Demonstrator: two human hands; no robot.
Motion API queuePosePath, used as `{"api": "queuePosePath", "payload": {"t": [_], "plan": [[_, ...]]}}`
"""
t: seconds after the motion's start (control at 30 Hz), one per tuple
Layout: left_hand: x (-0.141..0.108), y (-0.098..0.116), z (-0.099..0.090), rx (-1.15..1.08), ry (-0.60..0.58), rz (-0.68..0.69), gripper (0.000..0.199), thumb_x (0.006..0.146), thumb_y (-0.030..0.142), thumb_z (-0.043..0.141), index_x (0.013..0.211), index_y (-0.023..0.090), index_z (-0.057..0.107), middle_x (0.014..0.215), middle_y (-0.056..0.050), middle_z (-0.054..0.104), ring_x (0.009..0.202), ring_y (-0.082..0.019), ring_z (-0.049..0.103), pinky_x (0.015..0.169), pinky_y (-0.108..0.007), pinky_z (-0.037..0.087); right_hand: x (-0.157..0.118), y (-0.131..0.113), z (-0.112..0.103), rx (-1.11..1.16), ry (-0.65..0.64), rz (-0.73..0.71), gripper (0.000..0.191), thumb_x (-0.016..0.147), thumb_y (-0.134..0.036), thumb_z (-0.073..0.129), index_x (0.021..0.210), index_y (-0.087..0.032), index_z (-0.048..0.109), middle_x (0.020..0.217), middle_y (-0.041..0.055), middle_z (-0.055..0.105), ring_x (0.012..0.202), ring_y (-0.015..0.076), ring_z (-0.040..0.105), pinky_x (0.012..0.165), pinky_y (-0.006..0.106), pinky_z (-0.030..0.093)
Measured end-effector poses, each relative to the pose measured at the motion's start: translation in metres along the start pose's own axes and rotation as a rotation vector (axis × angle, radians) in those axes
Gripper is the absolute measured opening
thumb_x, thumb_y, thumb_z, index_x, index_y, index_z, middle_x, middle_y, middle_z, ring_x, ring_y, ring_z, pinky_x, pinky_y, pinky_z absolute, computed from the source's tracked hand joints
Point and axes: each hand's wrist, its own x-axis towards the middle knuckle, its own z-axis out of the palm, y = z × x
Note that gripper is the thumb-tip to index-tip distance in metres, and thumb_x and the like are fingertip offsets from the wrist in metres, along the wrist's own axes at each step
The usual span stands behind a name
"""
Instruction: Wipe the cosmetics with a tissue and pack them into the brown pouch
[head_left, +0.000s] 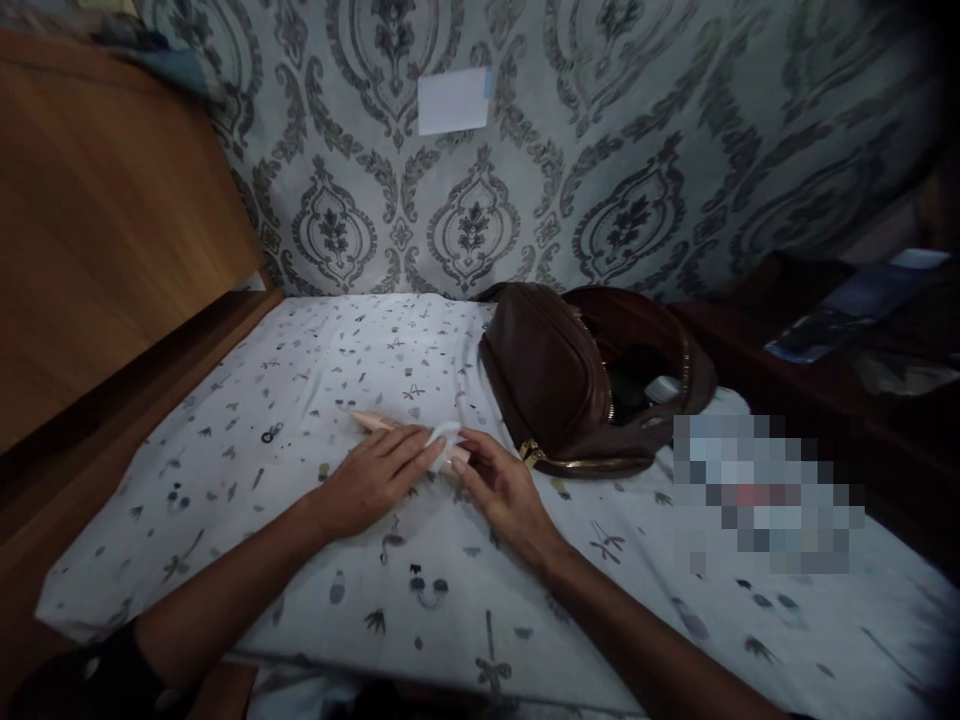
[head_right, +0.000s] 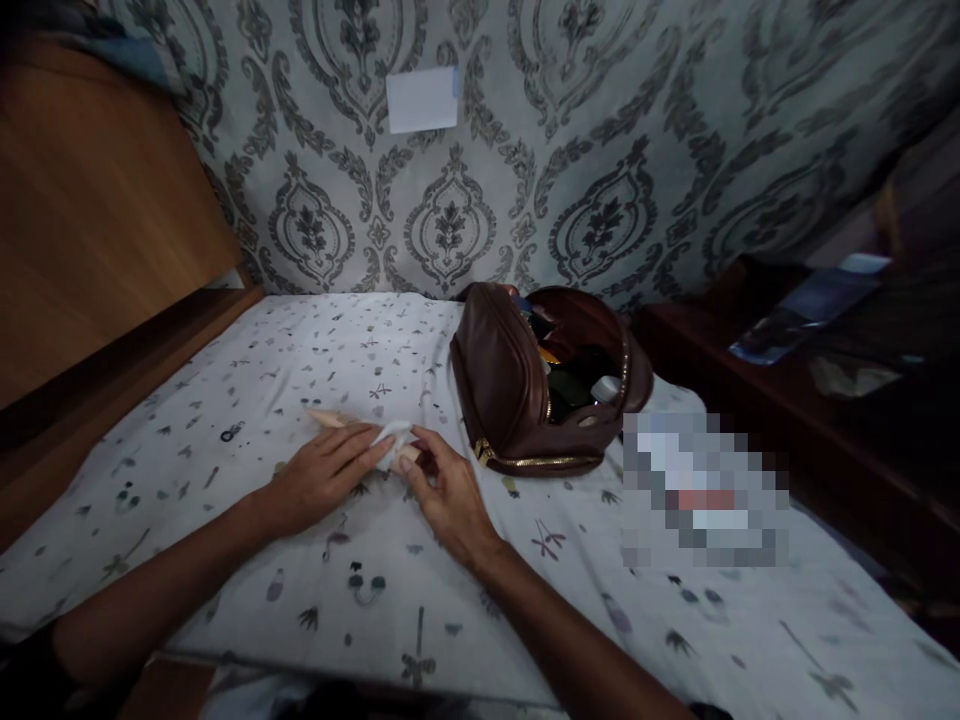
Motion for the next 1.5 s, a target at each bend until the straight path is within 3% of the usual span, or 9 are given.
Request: {"api": "queuePosePath", "payload": {"t": [0.23,0.5,0.7,0.87,1.0,1.1,1.17,1.27,1.5], "plan": [[-0.024,-0.047,-0.004,-0.077,-0.019,-0.36,0.047,0.096,0.008,0.034,0.141,0.017,0.044,0.122,-0.017,0.059,0.116,-0.028,0.054,0.094,-0.045,0.051,0.004,-0.005,-0.005,0.164,-0.01,0.067,0.031,0.09,-0.038,0.053,0.115,-0.021,0.059,0.082,0.0013,0.061,0.07,0.015,0.058,0.065,0.027,0.049],[-0.025,-0.054,-0.009,-0.404,0.012,-0.59,0.035,0.1,0.023,0.035,0.132,0.021,0.05,0.113,-0.008,0.054,0.107,-0.02,0.055,0.093,-0.035,0.049,0.008,-0.003,-0.007,0.173,-0.039,0.086,0.033,0.089,-0.044,0.055,0.111,-0.021,0.065,0.085,0.003,0.065,0.071,0.0156,0.059,0.067,0.029,0.051],[-0.019,-0.05,-0.019,-0.387,0.128,-0.592,0.033,0.1,0.023,0.036,0.128,0.018,0.052,0.103,-0.007,0.057,0.095,-0.019,0.057,0.084,-0.033,0.049,0.006,0.0,-0.003,0.313,-0.004,0.104,0.043,0.074,-0.035,0.072,0.113,-0.021,0.062,0.112,0.0084,0.066,0.098,0.0216,0.066,0.083,0.035,0.055],[-0.014,-0.044,-0.022,-0.191,0.201,-0.574,0.034,0.099,0.018,0.036,0.13,0.018,0.052,0.106,-0.009,0.056,0.099,-0.021,0.055,0.086,-0.036,0.049,0.002,-0.013,-0.005,-0.075,-0.055,0.018,0.032,0.08,-0.032,0.067,0.109,-0.018,0.067,0.097,0.0071,0.068,0.085,0.0206,0.064,0.076,0.034,0.052],[-0.001,-0.018,-0.017,-0.124,0.183,-0.333,0.041,0.097,0.012,0.038,0.138,0.018,0.045,0.106,-0.012,0.058,0.1,-0.023,0.055,0.083,-0.037,0.051,0.004,-0.016,-0.006,-0.309,-0.068,-0.076,0.017,0.083,-0.029,0.065,0.095,-0.018,0.07,0.087,0.0051,0.061,0.083,0.02,0.059,0.076,0.033,0.047],[0.01,0.008,-0.009,-0.164,0.066,-0.074,0.044,0.096,0.012,0.041,0.14,0.013,0.041,0.112,-0.015,0.061,0.106,-0.026,0.055,0.088,-0.041,0.049,0.006,-0.011,-0.005,-0.367,-0.056,-0.124,0.002,0.079,-0.019,0.064,0.079,-0.017,0.065,0.08,0.0033,0.057,0.078,0.0187,0.056,0.072,0.03,0.045],[0.012,0.017,-0.004,-0.141,-0.018,0.006,0.042,0.096,0.01,0.041,0.137,0.009,0.043,0.118,-0.018,0.061,0.113,-0.028,0.053,0.093,-0.044,0.046,0.007,-0.009,-0.005,-0.389,-0.054,-0.153,0.009,0.077,-0.015,0.063,0.07,-0.018,0.059,0.077,0.0025,0.056,0.076,0.0185,0.054,0.07,0.029,0.044],[0.007,0.011,0.001,-0.103,-0.072,-0.039,0.037,0.096,0.009,0.039,0.133,0.011,0.047,0.119,-0.016,0.062,0.114,-0.027,0.054,0.094,-0.045,0.044,0.006,-0.009,-0.007,-0.373,-0.07,-0.157,0.004,0.079,-0.02,0.066,0.081,-0.018,0.064,0.081,0.0035,0.06,0.08,0.0195,0.056,0.072,0.03,0.045],[-0.03,-0.045,0.001,-0.134,-0.108,-0.347,0.033,0.1,0.017,0.034,0.126,0.014,0.054,0.112,-0.014,0.063,0.105,-0.025,0.056,0.087,-0.041,0.048,0.006,-0.009,-0.009,-0.355,-0.088,-0.114,0.025,0.08,-0.027,0.069,0.103,-0.019,0.069,0.091,0.0066,0.064,0.086,0.0222,0.061,0.075,0.033,0.048]]}}
